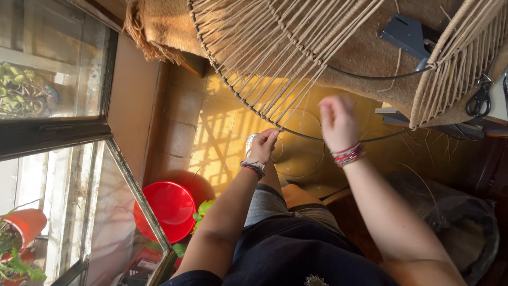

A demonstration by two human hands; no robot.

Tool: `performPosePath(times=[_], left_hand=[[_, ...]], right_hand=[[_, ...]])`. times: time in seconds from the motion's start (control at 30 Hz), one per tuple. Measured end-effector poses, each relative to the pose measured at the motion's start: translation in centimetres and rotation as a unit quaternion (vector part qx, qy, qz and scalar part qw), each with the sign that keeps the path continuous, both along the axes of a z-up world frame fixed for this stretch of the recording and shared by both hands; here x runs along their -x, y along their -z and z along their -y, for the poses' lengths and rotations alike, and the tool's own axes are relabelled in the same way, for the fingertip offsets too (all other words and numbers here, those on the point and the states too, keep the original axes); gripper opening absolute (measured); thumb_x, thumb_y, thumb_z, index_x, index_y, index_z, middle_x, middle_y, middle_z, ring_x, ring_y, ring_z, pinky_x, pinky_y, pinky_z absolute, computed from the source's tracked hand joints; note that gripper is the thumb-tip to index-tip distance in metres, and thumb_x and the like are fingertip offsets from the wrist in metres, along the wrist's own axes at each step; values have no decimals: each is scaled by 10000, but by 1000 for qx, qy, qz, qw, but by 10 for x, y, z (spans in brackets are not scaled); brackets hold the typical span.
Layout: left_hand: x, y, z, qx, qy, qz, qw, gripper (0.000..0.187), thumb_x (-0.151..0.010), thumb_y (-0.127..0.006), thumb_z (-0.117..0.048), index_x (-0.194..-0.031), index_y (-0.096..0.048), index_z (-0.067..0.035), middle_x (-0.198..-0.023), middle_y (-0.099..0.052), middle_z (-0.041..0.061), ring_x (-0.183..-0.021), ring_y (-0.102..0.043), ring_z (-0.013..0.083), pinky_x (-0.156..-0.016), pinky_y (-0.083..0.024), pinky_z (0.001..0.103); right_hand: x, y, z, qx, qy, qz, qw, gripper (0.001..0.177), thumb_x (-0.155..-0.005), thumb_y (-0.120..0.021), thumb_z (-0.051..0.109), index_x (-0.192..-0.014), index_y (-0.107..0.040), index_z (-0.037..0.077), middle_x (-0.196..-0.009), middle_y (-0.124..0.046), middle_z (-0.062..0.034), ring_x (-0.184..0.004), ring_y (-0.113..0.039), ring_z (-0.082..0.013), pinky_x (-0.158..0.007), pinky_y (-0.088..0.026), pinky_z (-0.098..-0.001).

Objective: Weaving and tying fibers onto a lampshade frame and trimming excess with scissors.

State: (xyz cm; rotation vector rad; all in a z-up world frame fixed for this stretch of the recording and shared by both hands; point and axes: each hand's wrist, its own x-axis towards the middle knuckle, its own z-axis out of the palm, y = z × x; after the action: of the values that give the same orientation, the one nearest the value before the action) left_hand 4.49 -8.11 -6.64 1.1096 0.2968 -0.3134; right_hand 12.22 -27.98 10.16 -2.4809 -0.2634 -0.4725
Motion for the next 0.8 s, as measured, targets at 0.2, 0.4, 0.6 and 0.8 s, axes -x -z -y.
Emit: performPosePath(times=[0.2, 0.4, 0.6, 0.8], left_hand=[[-29, 124, 42, -136, 24, -136, 981, 322, -952, -751, -354, -804, -707, -72, -584, -546, 44, -493, -490, 91, -421, -432, 207], [-76, 90, 56, 77, 22, -13, 997, 331, -943, -765, -326, -798, -681, -40, -693, -662, 105, -579, -637, 168, -504, -481, 260], [-11, -105, -15, 57, 74, -319, 943, 417, -1027, -582, -258, -1371, -633, -27, -1341, -653, 216, -1239, -638, 326, -1028, -509, 425], [8, -122, -46, 355, 74, -243, 900, 455, -1064, -503, -231, -1471, -479, -30, -712, -286, -120, -568, -287, -15, -477, -315, 110]], right_hand=[[8, 82, -23, -56, 28, -503, 862, 356, -1001, -581, 420, -925, -787, 139, -703, -749, -59, -676, -727, -232, -738, -576, -375], [1, 83, -44, -239, 134, -488, 829, 275, -846, -638, 143, -1074, -770, 65, -789, -767, -112, -670, -760, -177, -617, -616, -272], [67, -57, -67, -449, 153, -263, 840, 235, -1030, -662, 182, -1077, -715, -41, -1020, -739, -278, -972, -731, -387, -846, -623, -506], [123, -107, -64, -357, -116, -387, 842, 207, -1004, -572, 61, -930, -758, 8, -811, -831, -153, -839, -817, -247, -815, -639, -411]])
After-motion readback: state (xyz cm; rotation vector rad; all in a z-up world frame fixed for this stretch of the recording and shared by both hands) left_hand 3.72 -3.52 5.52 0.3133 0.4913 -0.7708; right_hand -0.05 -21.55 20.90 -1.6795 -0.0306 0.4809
